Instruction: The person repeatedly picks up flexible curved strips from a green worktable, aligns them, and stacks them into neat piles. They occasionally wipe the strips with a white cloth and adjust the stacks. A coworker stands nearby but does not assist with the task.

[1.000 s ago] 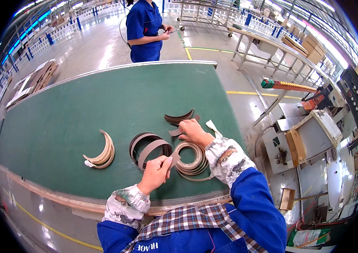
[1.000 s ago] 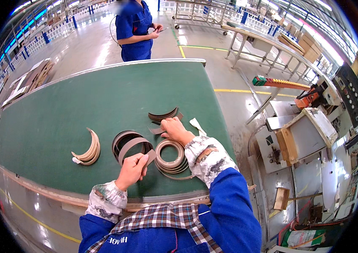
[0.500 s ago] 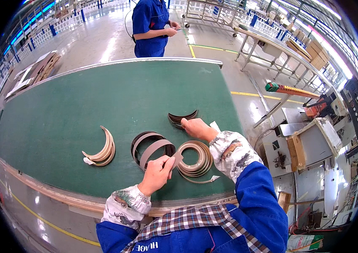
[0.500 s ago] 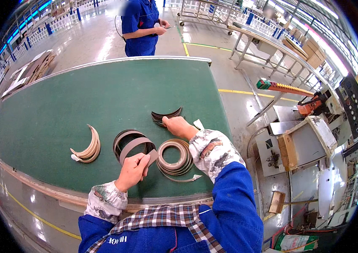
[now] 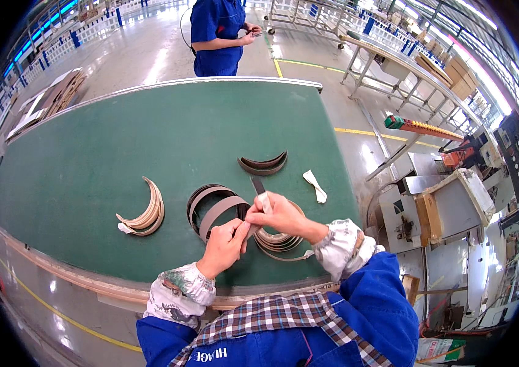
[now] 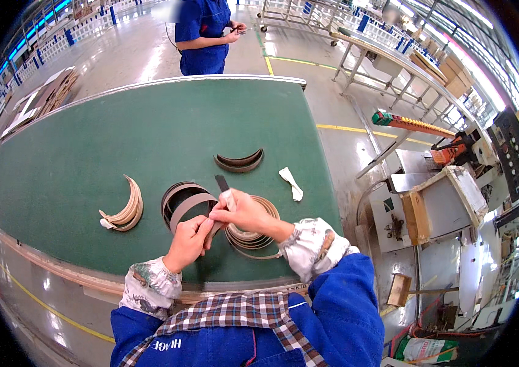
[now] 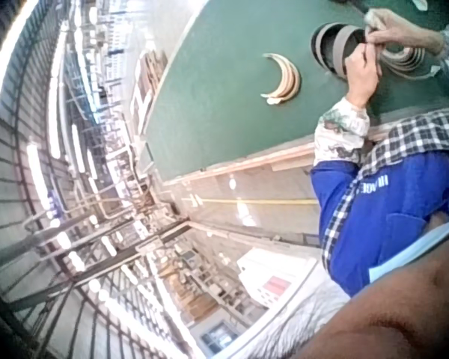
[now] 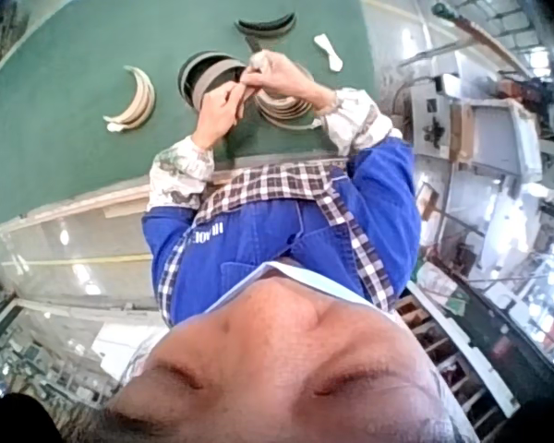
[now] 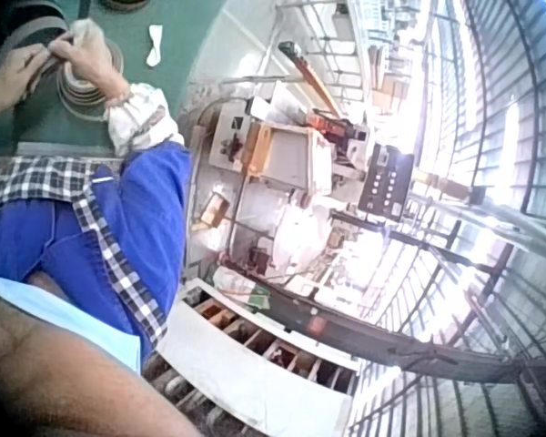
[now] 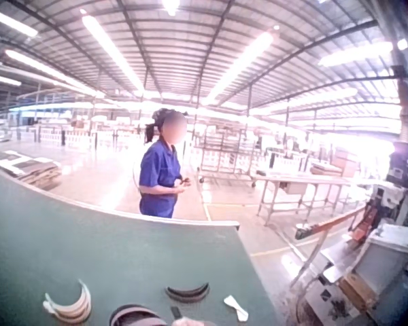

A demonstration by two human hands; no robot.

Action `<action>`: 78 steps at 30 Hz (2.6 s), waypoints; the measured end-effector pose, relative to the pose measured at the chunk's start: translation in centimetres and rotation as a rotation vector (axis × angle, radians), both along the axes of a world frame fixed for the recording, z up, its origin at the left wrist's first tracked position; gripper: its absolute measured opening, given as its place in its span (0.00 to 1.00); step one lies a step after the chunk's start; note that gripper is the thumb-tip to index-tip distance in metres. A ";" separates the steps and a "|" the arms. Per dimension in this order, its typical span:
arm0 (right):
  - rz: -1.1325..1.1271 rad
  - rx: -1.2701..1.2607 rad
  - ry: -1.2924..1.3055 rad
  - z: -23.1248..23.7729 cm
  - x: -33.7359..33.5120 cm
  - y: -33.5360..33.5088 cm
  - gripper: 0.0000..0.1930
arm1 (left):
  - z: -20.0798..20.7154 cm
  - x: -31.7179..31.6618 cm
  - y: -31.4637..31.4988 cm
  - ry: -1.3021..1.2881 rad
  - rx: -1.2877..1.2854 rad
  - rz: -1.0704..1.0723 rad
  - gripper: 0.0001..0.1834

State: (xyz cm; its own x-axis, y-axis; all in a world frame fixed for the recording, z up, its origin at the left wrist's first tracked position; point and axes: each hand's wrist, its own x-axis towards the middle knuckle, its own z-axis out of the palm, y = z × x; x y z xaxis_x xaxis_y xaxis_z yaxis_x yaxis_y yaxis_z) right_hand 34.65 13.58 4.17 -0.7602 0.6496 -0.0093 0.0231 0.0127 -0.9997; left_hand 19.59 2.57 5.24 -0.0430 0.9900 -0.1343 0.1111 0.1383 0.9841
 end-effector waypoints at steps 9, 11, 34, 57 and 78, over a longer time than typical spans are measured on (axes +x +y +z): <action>-0.331 -0.343 0.188 1.4 7.7 5.5 0.08 | -0.4 -0.7 0.7 -0.194 -0.028 -0.283 0.17; -0.357 -0.320 0.151 0.3 9.0 7.0 0.10 | -1.7 -0.6 1.1 -0.182 0.005 -0.362 0.15; -0.182 0.784 -0.810 -3.8 5.3 -6.3 0.09 | -8.9 2.8 1.9 0.439 0.031 -0.193 0.16; -0.362 0.551 -0.095 0.8 2.4 0.4 0.06 | -0.8 0.1 0.9 -0.195 0.056 -0.363 0.14; -0.329 1.064 -0.089 5.2 -0.1 -2.5 0.07 | 2.4 -1.9 -1.3 -0.241 0.288 -0.187 0.18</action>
